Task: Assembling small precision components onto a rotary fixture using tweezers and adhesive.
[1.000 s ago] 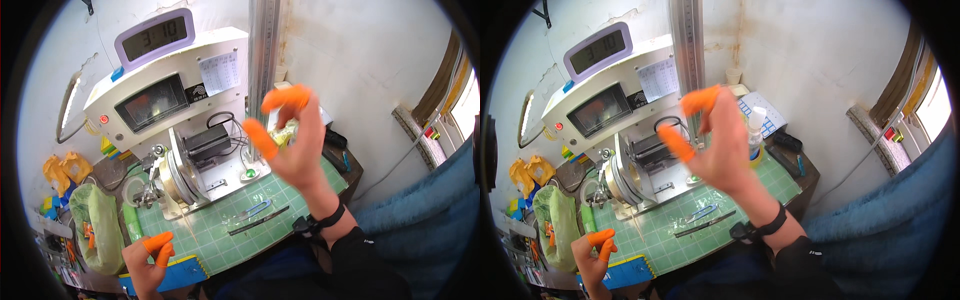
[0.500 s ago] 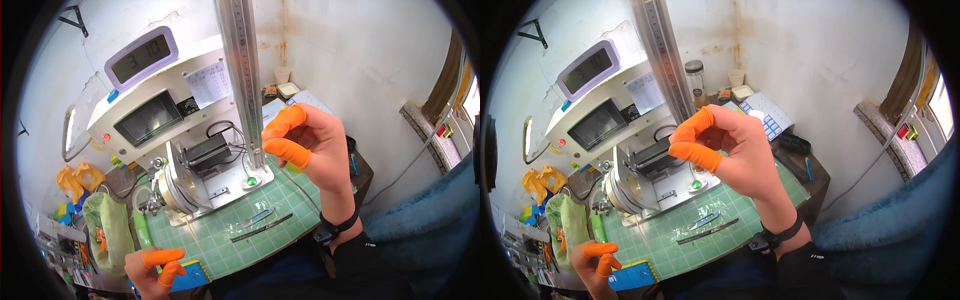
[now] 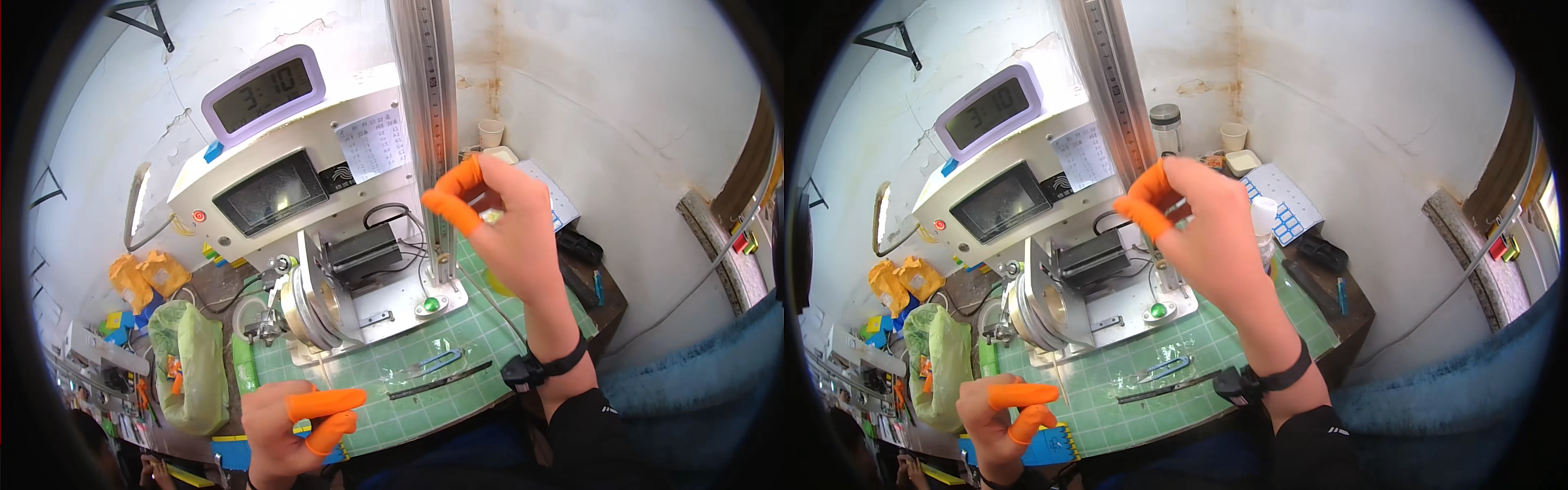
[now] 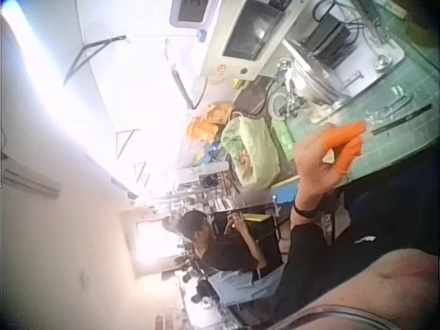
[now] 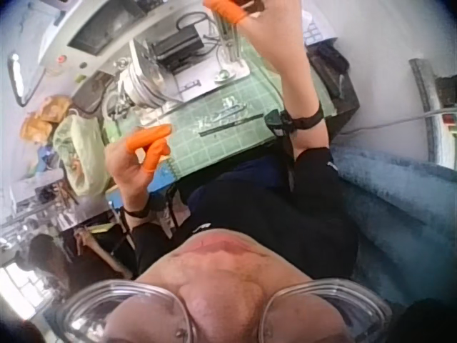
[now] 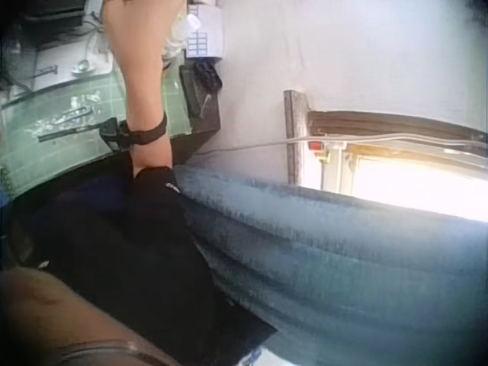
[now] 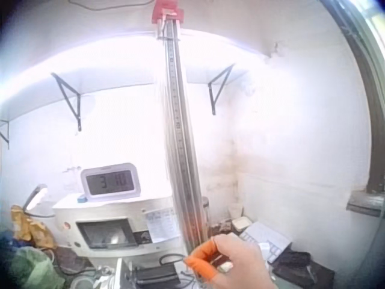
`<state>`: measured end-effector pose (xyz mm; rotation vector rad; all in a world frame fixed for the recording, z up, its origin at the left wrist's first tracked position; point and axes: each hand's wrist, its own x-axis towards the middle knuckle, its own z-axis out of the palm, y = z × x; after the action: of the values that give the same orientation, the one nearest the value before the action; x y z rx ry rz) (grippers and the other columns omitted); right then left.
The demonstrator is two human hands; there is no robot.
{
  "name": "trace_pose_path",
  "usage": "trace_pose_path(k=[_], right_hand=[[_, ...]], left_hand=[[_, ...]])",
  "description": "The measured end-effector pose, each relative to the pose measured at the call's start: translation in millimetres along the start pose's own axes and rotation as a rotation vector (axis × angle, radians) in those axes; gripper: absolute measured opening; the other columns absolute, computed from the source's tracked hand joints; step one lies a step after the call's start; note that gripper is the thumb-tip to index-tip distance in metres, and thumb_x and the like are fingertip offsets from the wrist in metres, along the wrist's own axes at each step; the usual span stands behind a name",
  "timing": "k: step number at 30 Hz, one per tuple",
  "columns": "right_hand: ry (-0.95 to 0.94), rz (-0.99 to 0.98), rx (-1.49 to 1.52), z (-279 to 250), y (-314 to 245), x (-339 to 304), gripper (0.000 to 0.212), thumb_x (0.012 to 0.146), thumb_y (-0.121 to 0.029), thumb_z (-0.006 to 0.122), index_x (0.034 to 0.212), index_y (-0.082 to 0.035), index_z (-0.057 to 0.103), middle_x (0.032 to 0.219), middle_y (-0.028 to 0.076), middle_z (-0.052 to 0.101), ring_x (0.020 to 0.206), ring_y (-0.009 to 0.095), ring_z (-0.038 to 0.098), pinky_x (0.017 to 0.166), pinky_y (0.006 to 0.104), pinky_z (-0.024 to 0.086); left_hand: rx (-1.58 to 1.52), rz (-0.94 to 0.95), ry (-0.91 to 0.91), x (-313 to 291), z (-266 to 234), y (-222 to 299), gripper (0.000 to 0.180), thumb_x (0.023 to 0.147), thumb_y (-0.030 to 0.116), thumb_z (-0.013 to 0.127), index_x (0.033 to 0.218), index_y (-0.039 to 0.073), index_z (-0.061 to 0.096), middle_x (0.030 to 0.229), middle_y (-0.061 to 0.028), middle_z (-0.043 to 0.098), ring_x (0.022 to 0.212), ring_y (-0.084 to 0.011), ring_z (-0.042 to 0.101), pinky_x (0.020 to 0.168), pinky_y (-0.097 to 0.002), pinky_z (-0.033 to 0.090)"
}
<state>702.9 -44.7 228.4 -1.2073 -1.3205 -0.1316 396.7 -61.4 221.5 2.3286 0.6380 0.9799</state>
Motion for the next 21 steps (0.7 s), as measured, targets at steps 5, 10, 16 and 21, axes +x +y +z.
trace_pose_path(k=[5,10,16,21], right_hand=[[-0.234,0.206,0.573,-24.7,-18.0,-24.9,0.013,0.086,-0.007,0.083,0.092,0.0,0.073,0.082,0.003,0.073,0.07,0.006,0.066,0.064,0.0213,0.053],[-0.25,0.209,0.617,-34.7,-22.9,-32.2,0.011,0.086,-0.006,0.082,0.092,-0.001,0.074,0.081,0.003,0.073,0.069,0.007,0.066,0.063,0.0214,0.053],[-0.071,-0.082,0.275,-40.5,2.8,-18.6,0.011,0.085,-0.003,0.081,0.088,-0.001,0.071,0.083,0.006,0.072,0.074,0.01,0.069,0.064,0.0235,0.055],[0.175,-0.122,-0.099,-19.4,30.0,11.1,0.023,0.083,-0.016,0.084,0.085,-0.003,0.065,0.079,0.004,0.064,0.065,0.024,0.064,0.063,0.0349,0.053]], left_hand=[[-0.211,-0.074,0.08,21.4,3.0,3.0,0.019,0.088,0.006,0.074,0.105,-0.001,0.076,0.073,-0.0059,0.07,0.063,-0.0123,0.066,0.058,-0.0242,0.046],[-0.372,-0.021,0.061,71.6,37.9,5.1,0.033,0.092,0.012,0.073,0.119,-0.006,0.068,0.096,-0.0118,0.067,0.067,-0.0082,0.056,0.058,-0.0215,0.044],[-0.4,-0.018,0.092,90.9,65.9,21.7,0.033,0.096,0.011,0.068,0.121,-0.01,0.064,0.102,-0.0133,0.065,0.063,-0.0051,0.055,0.056,-0.0177,0.044],[-0.378,-0.038,0.112,92.4,82.2,34.8,0.03,0.095,0.008,0.067,0.12,-0.009,0.065,0.1,-0.012,0.065,0.063,-0.0051,0.055,0.056,-0.0179,0.044]])
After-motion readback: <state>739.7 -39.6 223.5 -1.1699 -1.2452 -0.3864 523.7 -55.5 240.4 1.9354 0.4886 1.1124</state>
